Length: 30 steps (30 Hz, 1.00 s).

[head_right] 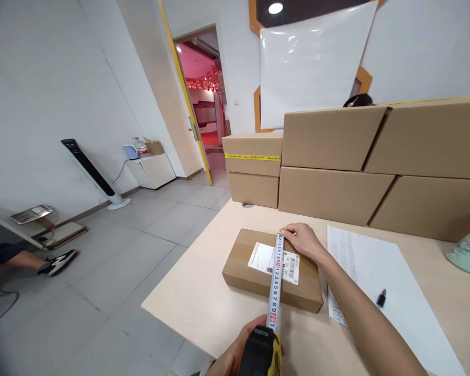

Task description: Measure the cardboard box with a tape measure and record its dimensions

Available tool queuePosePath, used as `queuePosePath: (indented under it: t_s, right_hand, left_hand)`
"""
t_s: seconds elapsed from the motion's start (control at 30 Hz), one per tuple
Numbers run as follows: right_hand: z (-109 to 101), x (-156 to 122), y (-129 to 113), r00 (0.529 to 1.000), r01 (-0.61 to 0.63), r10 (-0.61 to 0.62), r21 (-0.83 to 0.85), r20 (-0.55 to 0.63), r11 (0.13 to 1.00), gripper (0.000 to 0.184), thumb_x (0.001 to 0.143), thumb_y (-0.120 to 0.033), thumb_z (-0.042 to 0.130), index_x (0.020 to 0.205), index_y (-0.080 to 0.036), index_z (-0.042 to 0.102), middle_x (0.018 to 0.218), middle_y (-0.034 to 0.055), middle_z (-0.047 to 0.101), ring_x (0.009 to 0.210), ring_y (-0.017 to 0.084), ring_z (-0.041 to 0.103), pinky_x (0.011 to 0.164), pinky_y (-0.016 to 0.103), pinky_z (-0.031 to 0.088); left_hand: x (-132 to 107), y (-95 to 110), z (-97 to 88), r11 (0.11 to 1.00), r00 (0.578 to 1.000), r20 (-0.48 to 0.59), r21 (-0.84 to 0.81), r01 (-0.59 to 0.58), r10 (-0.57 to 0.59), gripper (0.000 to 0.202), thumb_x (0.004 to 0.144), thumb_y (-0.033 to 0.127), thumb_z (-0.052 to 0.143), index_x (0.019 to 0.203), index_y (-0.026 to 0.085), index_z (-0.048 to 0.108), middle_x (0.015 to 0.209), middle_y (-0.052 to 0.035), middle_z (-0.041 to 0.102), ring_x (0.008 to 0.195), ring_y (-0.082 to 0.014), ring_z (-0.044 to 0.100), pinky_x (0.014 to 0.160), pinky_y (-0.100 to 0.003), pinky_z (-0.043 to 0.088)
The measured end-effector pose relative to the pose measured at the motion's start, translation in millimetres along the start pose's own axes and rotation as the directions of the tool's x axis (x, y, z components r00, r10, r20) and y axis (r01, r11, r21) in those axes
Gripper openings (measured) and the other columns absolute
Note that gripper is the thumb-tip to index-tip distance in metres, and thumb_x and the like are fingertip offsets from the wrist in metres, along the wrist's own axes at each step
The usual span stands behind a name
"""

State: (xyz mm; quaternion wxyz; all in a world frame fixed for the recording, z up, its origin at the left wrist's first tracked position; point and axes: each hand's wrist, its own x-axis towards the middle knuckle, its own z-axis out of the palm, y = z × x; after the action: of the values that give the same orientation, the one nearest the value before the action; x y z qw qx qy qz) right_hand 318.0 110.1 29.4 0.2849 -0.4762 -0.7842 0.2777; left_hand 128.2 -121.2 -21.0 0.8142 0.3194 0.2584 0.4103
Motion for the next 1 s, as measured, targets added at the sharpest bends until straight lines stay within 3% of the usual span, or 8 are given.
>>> queuePosePath:
  t_s: [0.13, 0.37, 0.5, 0.63, 0.77, 0.87, 1.0]
  right_hand:
    - [0.5, 2.9, -1.5, 1.0, -0.006, 0.007, -0.04, 0.018, 0.999, 0.03, 0.077, -0.041, 0.054, 0.062, -0.022, 0.07, 0.071, 0.0003, 0.072, 0.075, 0.023, 0.064, 0.07, 0.031, 0.044]
    - [4.2, 12.1, 9.5, 0.991, -0.112, 0.113, -0.019, 0.069, 0.994, 0.025, 0.073, -0.04, 0.059, 0.069, -0.019, 0.072, 0.075, 0.004, 0.073, 0.074, 0.021, 0.064, 0.067, 0.029, 0.044]
    - [5.4, 12.9, 15.0, 0.989, -0.121, 0.118, 0.032, 0.087, 0.992, 0.024, 0.072, -0.039, 0.061, 0.069, -0.019, 0.073, 0.074, 0.0041, 0.073, 0.073, 0.021, 0.064, 0.069, 0.029, 0.045]
    - [5.8, 12.7, 18.8, 0.99, -0.117, 0.109, 0.097, 0.085, 0.988, 0.022, 0.072, -0.038, 0.062, 0.071, -0.019, 0.073, 0.079, 0.0048, 0.073, 0.078, 0.021, 0.065, 0.072, 0.03, 0.045]
    - [5.4, 15.3, 22.8, 0.988, -0.109, 0.089, 0.153, 0.127, 0.982, 0.023, 0.071, -0.039, 0.064, 0.07, -0.018, 0.071, 0.075, 0.0042, 0.072, 0.074, 0.02, 0.064, 0.071, 0.029, 0.046]
    - [5.1, 17.3, 24.9, 0.985, -0.111, 0.087, 0.17, 0.146, 0.979, 0.023, 0.071, -0.04, 0.064, 0.07, -0.018, 0.071, 0.072, 0.0034, 0.071, 0.071, 0.019, 0.063, 0.069, 0.029, 0.045]
    - [4.7, 17.3, 24.7, 0.985, -0.116, 0.095, 0.151, 0.142, 0.982, 0.023, 0.073, -0.039, 0.063, 0.071, -0.018, 0.072, 0.072, 0.0034, 0.071, 0.071, 0.018, 0.061, 0.068, 0.029, 0.045]
  left_hand:
    - [3.4, -2.5, -3.9, 0.999, 0.997, 0.071, -0.003, -0.038, 0.038, 0.089, 0.061, 0.037, 0.083, 0.137, 0.023, 0.04, 0.113, -0.0112, 0.06, 0.109, -0.0262, 0.056, 0.095, -0.036, 0.035]
    - [2.5, 1.5, -0.5, 0.999, 0.988, 0.153, -0.044, 0.006, 0.001, 0.102, 0.052, 0.024, 0.088, 0.139, 0.027, 0.036, 0.124, -0.0118, 0.056, 0.124, -0.0313, 0.048, 0.104, -0.043, 0.029]
    - [-1.2, 7.9, 9.0, 0.988, 0.979, 0.2, -0.143, 0.056, -0.027, 0.108, 0.049, 0.025, 0.09, 0.14, 0.035, 0.034, 0.128, -0.0103, 0.05, 0.112, -0.0388, 0.057, 0.098, -0.054, 0.035]
    - [-0.5, 13.1, 9.4, 0.983, 0.973, 0.205, -0.126, 0.134, -0.107, 0.115, 0.043, 0.027, 0.092, 0.142, 0.035, 0.032, 0.131, -0.01, 0.046, 0.109, -0.0366, 0.058, 0.098, -0.054, 0.036]
    - [3.7, 8.2, 1.8, 0.986, 0.974, 0.194, -0.091, 0.138, -0.118, 0.133, 0.029, 0.029, 0.095, 0.144, 0.034, 0.028, 0.122, -0.01, 0.054, 0.108, -0.0373, 0.057, 0.098, -0.055, 0.036]
    - [3.4, 6.6, -0.3, 0.985, 0.978, 0.165, -0.091, 0.145, -0.128, 0.132, 0.035, 0.03, 0.094, 0.146, 0.034, 0.024, 0.116, -0.01, 0.058, 0.106, -0.0361, 0.058, 0.099, -0.052, 0.035]
    - [-0.5, 11.4, 0.9, 0.986, 0.983, 0.12, -0.076, 0.149, -0.14, 0.113, 0.054, 0.036, 0.088, 0.147, 0.031, 0.024, 0.111, -0.0112, 0.061, 0.104, -0.0326, 0.06, 0.102, -0.051, 0.032]
